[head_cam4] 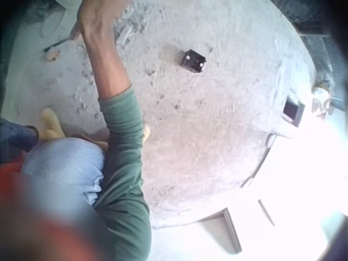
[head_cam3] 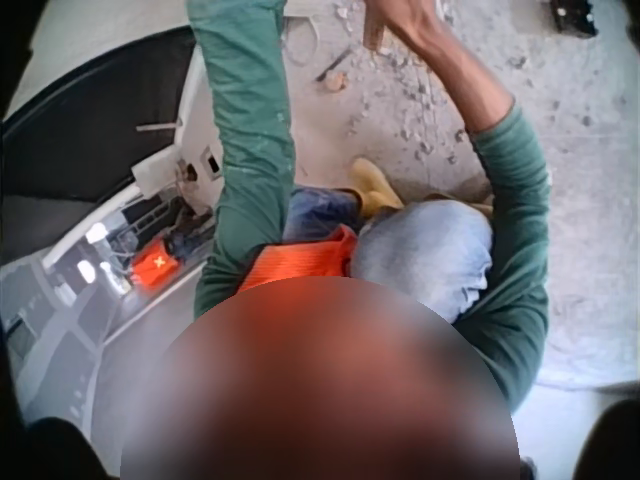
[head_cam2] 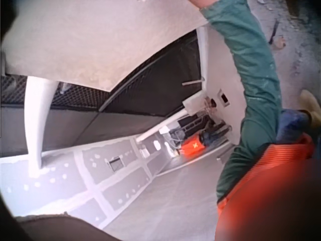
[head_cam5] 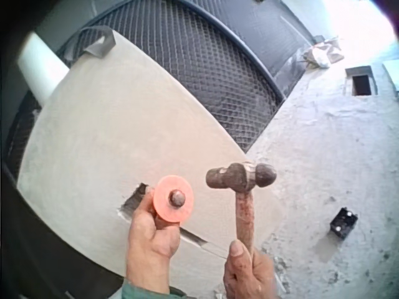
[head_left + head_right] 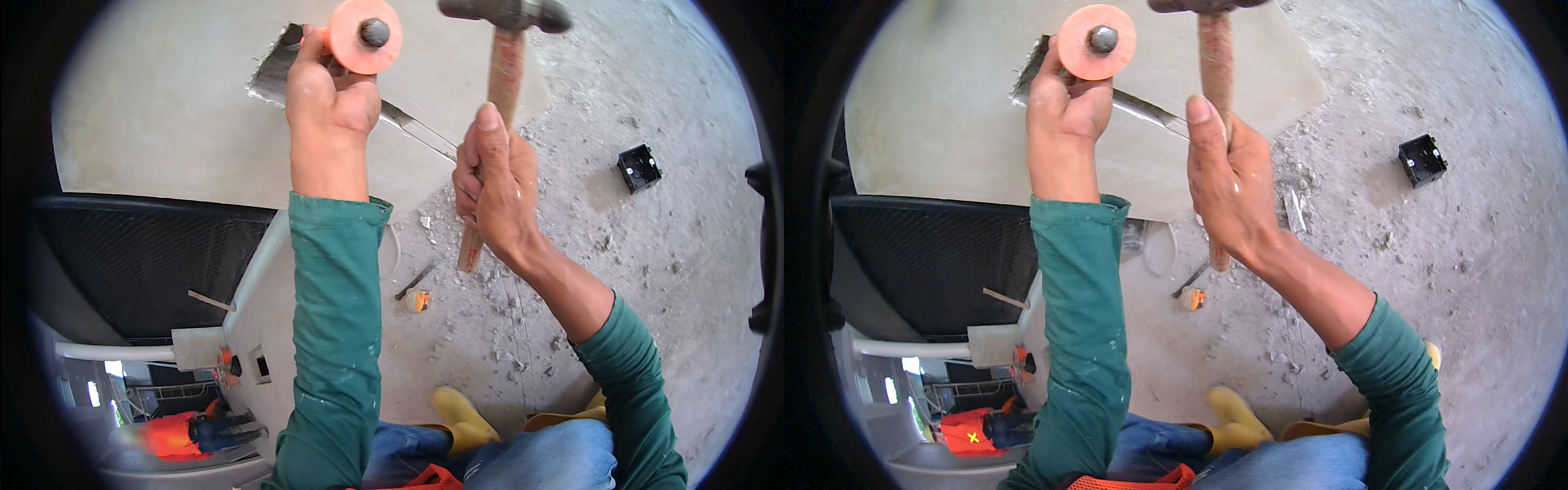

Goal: The person uses a hammer and chisel to chip away at a rectangular section of a wall, creating a hole. The person briefly places a black electrical box into the hole to check fit, then continues chiseling to enlarge the opening.

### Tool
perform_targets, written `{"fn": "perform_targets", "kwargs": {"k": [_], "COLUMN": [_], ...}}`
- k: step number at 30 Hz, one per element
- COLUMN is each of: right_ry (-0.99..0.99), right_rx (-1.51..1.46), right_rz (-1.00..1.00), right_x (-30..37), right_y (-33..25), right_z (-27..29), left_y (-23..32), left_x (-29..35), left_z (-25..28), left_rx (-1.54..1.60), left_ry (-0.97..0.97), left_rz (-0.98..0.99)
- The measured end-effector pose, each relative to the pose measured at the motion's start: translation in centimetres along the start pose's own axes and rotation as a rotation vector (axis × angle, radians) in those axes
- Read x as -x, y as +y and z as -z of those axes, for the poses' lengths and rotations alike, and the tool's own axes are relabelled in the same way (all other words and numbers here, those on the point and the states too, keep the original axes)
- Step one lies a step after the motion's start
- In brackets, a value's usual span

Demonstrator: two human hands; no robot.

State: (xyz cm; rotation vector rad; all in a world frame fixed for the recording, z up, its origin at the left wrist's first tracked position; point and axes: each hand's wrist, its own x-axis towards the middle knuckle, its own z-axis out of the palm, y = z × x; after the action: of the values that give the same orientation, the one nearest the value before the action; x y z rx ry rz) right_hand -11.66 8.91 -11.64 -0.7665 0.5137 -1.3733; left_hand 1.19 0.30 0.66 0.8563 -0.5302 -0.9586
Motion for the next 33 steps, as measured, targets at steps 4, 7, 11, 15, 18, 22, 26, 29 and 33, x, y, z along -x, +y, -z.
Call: {"fn": "perform_targets", "kwargs": {"k": [4, 7, 11, 15, 18, 22, 26, 29, 33], "right_ry": [0.030, 0.000, -0.060, -0.104, -0.078, -0.098, -0.095, -0.072, 0.025], "right_rx": [-0.009, 0.007, -0.008, -0.077, 0.002, 0.346, -0.032, 0.150, 0.034], "right_rz": [0.038, 0.039, 0.142, 0.327, 0.314, 0.104, 0.312, 0.063, -0.033], "right_x": [0.8, 1.2, 1.5, 1.4, 0.7, 0.3, 0.3, -0.1, -0.9], "right_y": [0.2, 0.5, 0.7, 1.3, 1.9, 2.5, 2.6, 2.2, 1.2], "right_z": [-0.2, 0.2, 0.5, 0.0, -0.5, -0.6, -1.1, -1.1, 0.0], "left_y": [-0.8, -1.2, -0.6, -0.4, -0.5, -0.5, -0.6, -0.8, -1.2], "left_x": [0.5, 1.0, 1.0, 1.1, 1.0, 1.0, 0.9, 0.9, 0.1], "left_z": [0.4, 0.8, 0.9, 0.8, 0.7, 0.4, -0.4, -0.7, -0.7], "left_rx": [-0.057, -0.051, -0.022, -0.005, 0.003, 0.038, 0.101, 0.070, 0.099], "left_ry": [-0.079, -0.048, -0.055, 0.000, 0.013, 0.012, 0.048, 0.062, 0.032], "left_rz": [0.048, 0.036, 0.040, 0.048, 0.076, 0.089, 0.058, 0.031, 0.060]}}
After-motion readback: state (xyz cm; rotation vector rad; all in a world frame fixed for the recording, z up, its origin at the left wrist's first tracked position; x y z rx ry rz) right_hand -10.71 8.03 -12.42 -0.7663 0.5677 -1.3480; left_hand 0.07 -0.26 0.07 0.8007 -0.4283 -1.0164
